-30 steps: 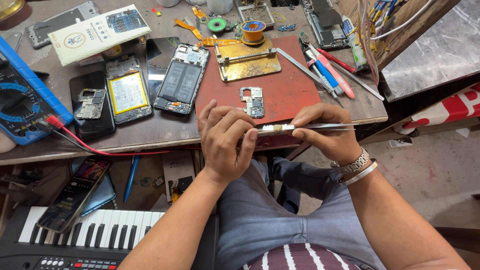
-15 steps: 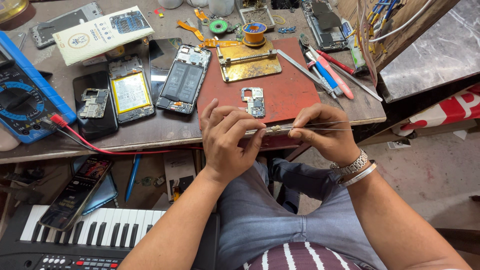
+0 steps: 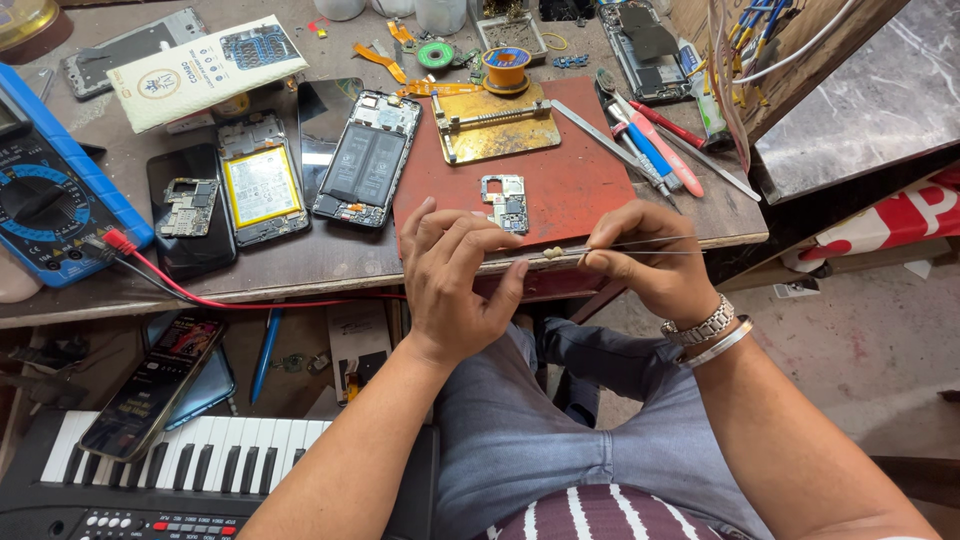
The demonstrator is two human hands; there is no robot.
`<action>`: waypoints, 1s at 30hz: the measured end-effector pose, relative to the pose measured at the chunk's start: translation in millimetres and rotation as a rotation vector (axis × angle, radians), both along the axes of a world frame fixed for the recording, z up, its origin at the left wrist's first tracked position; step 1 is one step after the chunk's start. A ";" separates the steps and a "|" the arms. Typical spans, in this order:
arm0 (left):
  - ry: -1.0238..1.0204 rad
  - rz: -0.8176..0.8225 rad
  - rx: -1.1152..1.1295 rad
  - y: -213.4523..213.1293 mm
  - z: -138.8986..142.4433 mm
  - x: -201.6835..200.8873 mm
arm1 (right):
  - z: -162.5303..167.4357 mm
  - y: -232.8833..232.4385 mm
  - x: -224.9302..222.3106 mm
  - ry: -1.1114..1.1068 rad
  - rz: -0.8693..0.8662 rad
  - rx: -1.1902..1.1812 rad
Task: The person sits at a repair workbench and cleans a disassembled phone motherboard, holding the board steady with one hand while scrubbing its surface with a small brush-like tool. They occasionally reposition the board and use tweezers, with other disassembled phones, a multimeter, and repair tools on the bench.
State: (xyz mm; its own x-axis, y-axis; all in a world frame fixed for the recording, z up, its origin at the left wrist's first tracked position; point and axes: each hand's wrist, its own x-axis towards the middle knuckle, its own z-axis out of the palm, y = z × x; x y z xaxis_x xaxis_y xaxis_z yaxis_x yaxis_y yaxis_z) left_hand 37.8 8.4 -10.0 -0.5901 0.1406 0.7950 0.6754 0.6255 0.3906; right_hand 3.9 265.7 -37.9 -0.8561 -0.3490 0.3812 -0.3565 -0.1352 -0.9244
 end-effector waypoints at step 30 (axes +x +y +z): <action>-0.046 0.193 -0.021 9.2 -12.8 -12.5 | 30.2 5.0 7.1 -0.166 -0.011 -0.170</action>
State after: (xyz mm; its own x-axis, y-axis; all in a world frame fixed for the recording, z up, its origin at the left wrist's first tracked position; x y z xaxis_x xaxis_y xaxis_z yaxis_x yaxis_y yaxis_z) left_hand 25.3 17.6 -22.8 -0.6436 0.0373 0.7645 0.5237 0.7499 0.4042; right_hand 11.1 270.6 -7.7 -0.9154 -0.2819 0.2872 -0.2039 -0.2904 -0.9349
